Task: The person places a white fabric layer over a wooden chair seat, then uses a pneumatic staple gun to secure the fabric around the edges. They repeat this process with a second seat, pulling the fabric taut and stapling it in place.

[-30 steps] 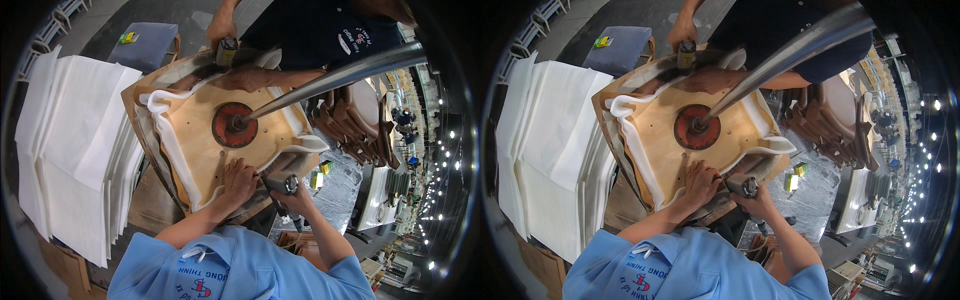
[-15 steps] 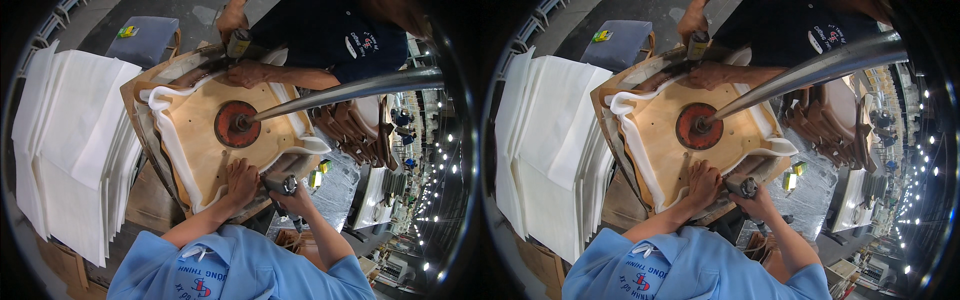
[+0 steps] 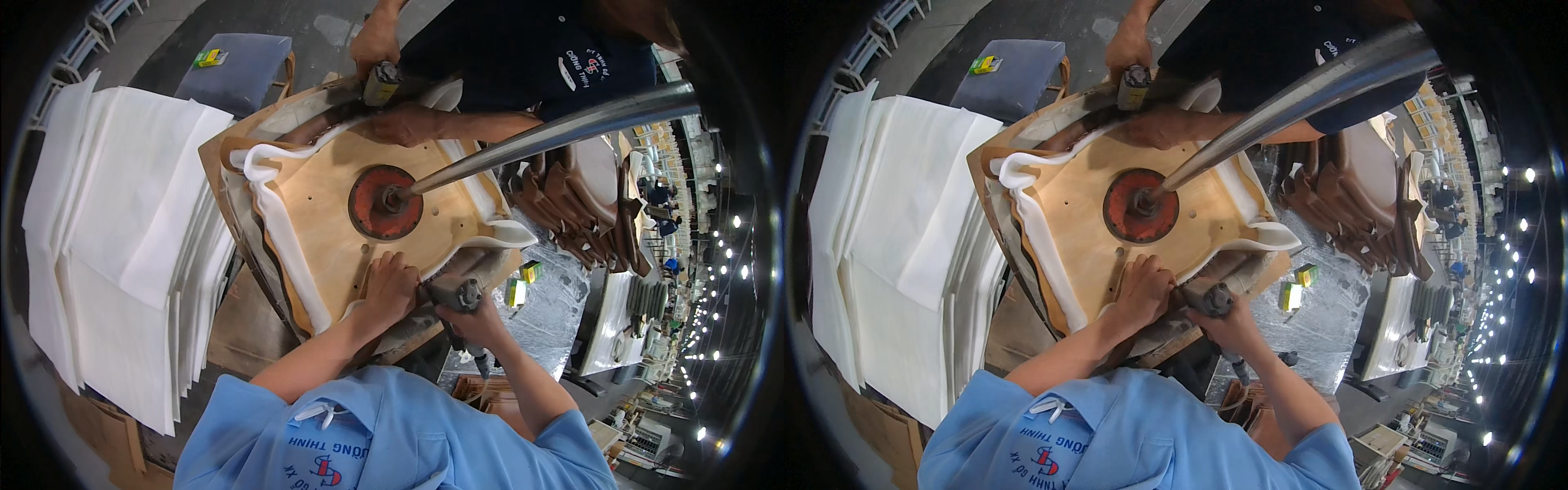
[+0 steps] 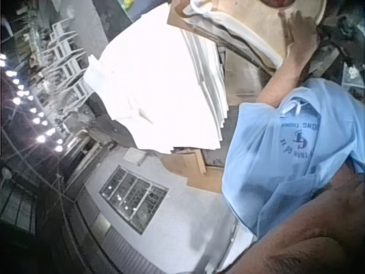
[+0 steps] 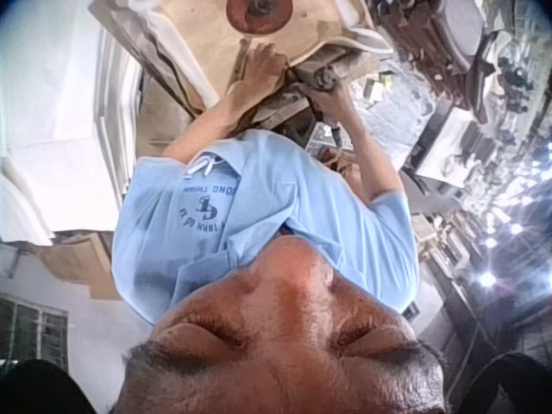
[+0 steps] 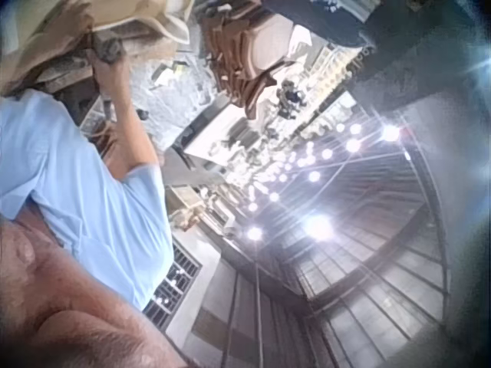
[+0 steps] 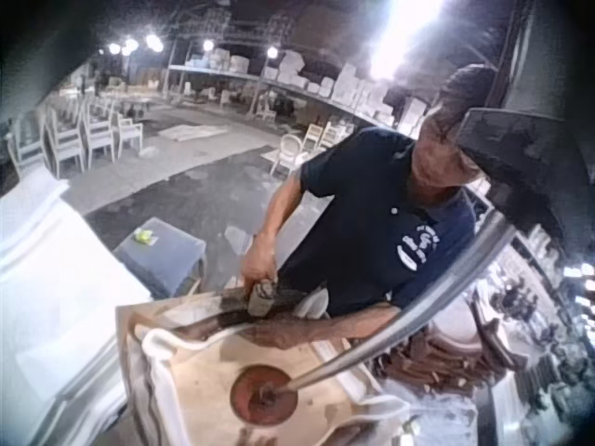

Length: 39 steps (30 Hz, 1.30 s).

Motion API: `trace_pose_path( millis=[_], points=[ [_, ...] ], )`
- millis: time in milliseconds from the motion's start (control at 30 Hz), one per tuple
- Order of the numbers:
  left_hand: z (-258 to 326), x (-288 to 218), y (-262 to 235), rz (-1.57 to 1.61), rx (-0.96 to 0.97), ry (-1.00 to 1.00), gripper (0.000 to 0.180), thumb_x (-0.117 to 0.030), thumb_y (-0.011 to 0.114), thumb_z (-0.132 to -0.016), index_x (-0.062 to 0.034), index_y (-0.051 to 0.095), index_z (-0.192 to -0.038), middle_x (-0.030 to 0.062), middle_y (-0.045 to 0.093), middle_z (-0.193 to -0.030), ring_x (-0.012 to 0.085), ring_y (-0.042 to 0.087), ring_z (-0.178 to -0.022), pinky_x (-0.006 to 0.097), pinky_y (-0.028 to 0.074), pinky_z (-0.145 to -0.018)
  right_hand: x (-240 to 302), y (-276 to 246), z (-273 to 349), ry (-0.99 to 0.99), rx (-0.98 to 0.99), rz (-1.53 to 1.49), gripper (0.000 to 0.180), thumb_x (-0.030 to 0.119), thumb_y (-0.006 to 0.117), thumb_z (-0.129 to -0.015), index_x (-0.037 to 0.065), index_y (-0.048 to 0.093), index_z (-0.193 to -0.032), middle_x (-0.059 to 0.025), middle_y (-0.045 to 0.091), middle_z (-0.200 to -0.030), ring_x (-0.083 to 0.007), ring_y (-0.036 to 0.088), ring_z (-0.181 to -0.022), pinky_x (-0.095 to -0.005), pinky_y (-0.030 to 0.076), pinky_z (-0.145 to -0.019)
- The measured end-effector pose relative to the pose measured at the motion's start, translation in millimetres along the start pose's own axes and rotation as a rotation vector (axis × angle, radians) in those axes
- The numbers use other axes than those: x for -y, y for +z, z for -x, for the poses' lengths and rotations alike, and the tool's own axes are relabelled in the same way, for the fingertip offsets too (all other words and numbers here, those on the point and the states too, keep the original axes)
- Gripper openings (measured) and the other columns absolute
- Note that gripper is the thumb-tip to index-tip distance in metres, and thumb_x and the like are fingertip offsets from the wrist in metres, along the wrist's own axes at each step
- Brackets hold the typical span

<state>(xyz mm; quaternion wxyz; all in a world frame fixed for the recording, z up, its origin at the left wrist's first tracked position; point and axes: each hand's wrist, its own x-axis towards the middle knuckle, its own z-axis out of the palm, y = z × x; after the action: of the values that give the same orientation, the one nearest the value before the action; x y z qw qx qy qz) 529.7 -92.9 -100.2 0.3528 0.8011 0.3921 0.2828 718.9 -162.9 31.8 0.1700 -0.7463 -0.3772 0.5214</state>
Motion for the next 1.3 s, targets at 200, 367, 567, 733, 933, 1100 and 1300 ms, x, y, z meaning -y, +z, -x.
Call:
trace_pose_path(
  millis=[200, 367, 567, 733, 933, 1100, 1300],
  points=[
    [-24.7, 8.6, -2.2, -0.142, 0.206, 0.070, 0.010, -0.020, 0.073, -0.088, -0.0125, 0.080, -0.086, 0.0111, 0.066, -0.106, 0.0343, 0.059, -0.113, 0.049, 0.045, -0.097, -4.5, -2.4, 14.2, 0.082, 0.004, -0.040, 0.057, 0.020, 0.090, -0.093, 0.003, 0.069, -0.143, -0.0020, 0.072, -0.086, -0.0095, 0.064, -0.063, -0.0290, 0.052, -0.057],
    [-29.5, 14.6, -2.0, -0.104, 0.212, 0.166, 0.013, -0.023, 0.071, -0.089, -0.0125, 0.079, -0.086, 0.0100, 0.066, -0.105, 0.0328, 0.059, -0.112, 0.049, 0.044, -0.097, -8.0, 1.9, 12.0, 0.079, 0.015, -0.089, 0.059, 0.019, 0.089, -0.093, 0.004, 0.068, -0.145, -0.0020, 0.072, -0.089, -0.0091, 0.063, -0.062, -0.0289, 0.053, -0.056],
    [-28.1, 16.7, -3.0, -0.089, 0.208, 0.181, 0.013, -0.022, 0.071, -0.092, -0.0121, 0.077, -0.088, 0.0096, 0.065, -0.106, 0.0325, 0.058, -0.112, 0.050, 0.044, -0.098, 9.5, 8.7, 11.6, 0.082, 0.032, -0.096, 0.057, 0.018, 0.089, -0.092, 0.003, 0.069, -0.143, -0.0028, 0.073, -0.092, -0.0091, 0.064, -0.064, -0.0293, 0.053, -0.057],
    [-28.3, 16.8, -3.7, -0.094, 0.205, 0.206, 0.011, -0.020, 0.071, -0.092, -0.0117, 0.077, -0.092, 0.0096, 0.066, -0.107, 0.0327, 0.059, -0.114, 0.051, 0.044, -0.102, 5.1, 18.5, 8.7, -0.003, -0.050, -0.033, 0.051, 0.017, 0.089, -0.092, 0.002, 0.072, -0.138, -0.0036, 0.075, -0.093, -0.0108, 0.065, -0.064, -0.0313, 0.054, -0.057],
    [-37.3, 22.8, -15.3, 0.004, 0.284, 0.223, 0.010, -0.015, 0.069, -0.094, -0.0094, 0.076, -0.098, 0.0110, 0.069, -0.105, 0.0334, 0.061, -0.117, 0.048, 0.046, -0.104, 4.2, 14.4, 9.3, 0.053, -0.028, -0.035, 0.046, 0.018, 0.088, -0.093, 0.002, 0.073, -0.133, -0.0038, 0.074, -0.090, -0.0114, 0.066, -0.062, -0.0306, 0.054, -0.055],
    [-25.7, 29.5, -57.8, 0.247, 0.304, 0.053, 0.014, -0.011, 0.069, -0.095, -0.0033, 0.075, -0.105, 0.0187, 0.074, -0.098, 0.0397, 0.069, -0.102, 0.049, 0.053, -0.096, -4.8, 12.5, 21.3, 0.037, -0.029, -0.146, 0.048, 0.015, 0.085, -0.095, 0.003, 0.070, -0.139, -0.0029, 0.071, -0.088, -0.0102, 0.064, -0.061, -0.0281, 0.053, -0.054],
    [21.7, 14.9, -102.1, 0.160, 0.355, -0.115, 0.018, -0.011, 0.073, -0.095, 0.0004, 0.075, -0.110, 0.0223, 0.075, -0.099, 0.0450, 0.071, -0.101, 0.052, 0.056, -0.091, 8.5, 12.9, 21.8, 0.002, -0.004, -0.087, 0.052, 0.015, 0.086, -0.095, 0.004, 0.069, -0.143, -0.0023, 0.071, -0.086, -0.0097, 0.063, -0.061, -0.0282, 0.053, -0.054]
  ],
)
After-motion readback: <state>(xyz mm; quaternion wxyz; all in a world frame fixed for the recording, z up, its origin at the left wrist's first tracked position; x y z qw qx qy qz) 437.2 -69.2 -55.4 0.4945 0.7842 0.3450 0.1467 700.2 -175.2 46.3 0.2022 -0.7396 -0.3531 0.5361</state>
